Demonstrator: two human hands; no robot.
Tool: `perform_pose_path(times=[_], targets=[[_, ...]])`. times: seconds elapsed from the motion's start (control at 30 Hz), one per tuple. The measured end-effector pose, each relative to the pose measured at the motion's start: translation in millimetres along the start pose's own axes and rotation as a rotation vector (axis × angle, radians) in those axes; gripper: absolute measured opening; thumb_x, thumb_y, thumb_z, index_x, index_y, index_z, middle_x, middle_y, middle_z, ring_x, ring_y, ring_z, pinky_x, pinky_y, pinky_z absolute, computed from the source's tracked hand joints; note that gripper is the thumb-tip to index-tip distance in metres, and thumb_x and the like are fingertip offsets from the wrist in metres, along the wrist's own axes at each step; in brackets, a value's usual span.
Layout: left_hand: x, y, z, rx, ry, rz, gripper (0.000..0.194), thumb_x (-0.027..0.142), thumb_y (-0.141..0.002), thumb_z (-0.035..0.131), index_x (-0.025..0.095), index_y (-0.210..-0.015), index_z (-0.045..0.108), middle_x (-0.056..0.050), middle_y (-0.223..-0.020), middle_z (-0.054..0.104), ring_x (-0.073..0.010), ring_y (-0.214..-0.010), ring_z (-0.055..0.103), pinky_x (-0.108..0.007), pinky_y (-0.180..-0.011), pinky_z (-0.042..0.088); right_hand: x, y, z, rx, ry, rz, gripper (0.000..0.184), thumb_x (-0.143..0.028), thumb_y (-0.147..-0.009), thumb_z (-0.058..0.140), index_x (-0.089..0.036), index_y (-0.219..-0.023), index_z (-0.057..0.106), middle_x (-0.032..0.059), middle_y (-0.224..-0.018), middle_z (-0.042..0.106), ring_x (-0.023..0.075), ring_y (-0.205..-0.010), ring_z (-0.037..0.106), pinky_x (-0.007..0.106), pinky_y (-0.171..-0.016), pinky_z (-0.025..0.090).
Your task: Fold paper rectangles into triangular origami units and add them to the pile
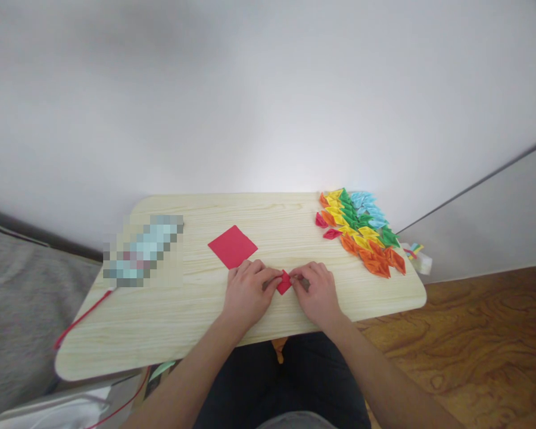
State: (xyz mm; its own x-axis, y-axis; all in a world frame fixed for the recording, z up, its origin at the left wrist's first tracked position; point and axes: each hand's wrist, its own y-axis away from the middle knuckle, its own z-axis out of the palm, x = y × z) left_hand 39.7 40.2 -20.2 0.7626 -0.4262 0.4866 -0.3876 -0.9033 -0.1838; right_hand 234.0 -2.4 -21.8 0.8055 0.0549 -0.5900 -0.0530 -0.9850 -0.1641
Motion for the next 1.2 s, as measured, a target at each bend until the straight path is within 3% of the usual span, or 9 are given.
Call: perform_pose_path(times=[0.3,0.6,0.8,1.2], targets=[[-5,0,-6.9,-0.06,0.013,0.035,0.021,0.032,-0.1,0.063,0.038,-0.111,0.08,-0.003,-0.094,0.07,-0.0251,-0.099,0.061,-0.041,-0.084,0.041,-8,-2,4,0.017,0.053,0.039,0.002,-0.029,-0.092,0.075,-0.029,-0.093,0.077,0.004,-0.093,0.07,0.0267,-0.098,0.06,0.04,-0.086,0.04],[-1,-3,-9.1,-0.092,-0.009,0.004,0.022,0.033,-0.101,0.06,0.036,-0.111,0.08,-0.004,-0.097,0.071,-0.0262,-0.102,0.061,-0.041,-0.086,0.04,-15,-6,3,0.019,0.095,0.069,0.013,-0.037,-0.087,0.082,-0.028,-0.089,0.073,0.0026,-0.092,0.068,0.0261,-0.098,0.058,0.037,-0.081,0.034],[4,-6,-12.0,-0.138,-0.031,0.017,0.03,0.031,-0.103,0.054,0.038,-0.126,0.073,-0.005,-0.102,0.071,-0.0269,-0.104,0.061,-0.041,-0.085,0.041,-12,-6,6,0.043,0.085,0.072,0.014,-0.036,-0.085,0.083,-0.027,-0.089,0.072,0.0009,-0.088,0.067,0.0247,-0.094,0.058,0.036,-0.08,0.032],[9,-14,-11.9,-0.13,0.043,0.07,0.03,0.013,-0.091,0.059,0.028,-0.113,0.072,-0.007,-0.112,0.069,-0.026,-0.11,0.061,-0.039,-0.096,0.048,-6,-2,13,0.128,0.043,0.047,0.017,-0.035,-0.084,0.083,-0.024,-0.093,0.073,0.0021,-0.094,0.068,0.0233,-0.097,0.059,0.036,-0.085,0.034]])
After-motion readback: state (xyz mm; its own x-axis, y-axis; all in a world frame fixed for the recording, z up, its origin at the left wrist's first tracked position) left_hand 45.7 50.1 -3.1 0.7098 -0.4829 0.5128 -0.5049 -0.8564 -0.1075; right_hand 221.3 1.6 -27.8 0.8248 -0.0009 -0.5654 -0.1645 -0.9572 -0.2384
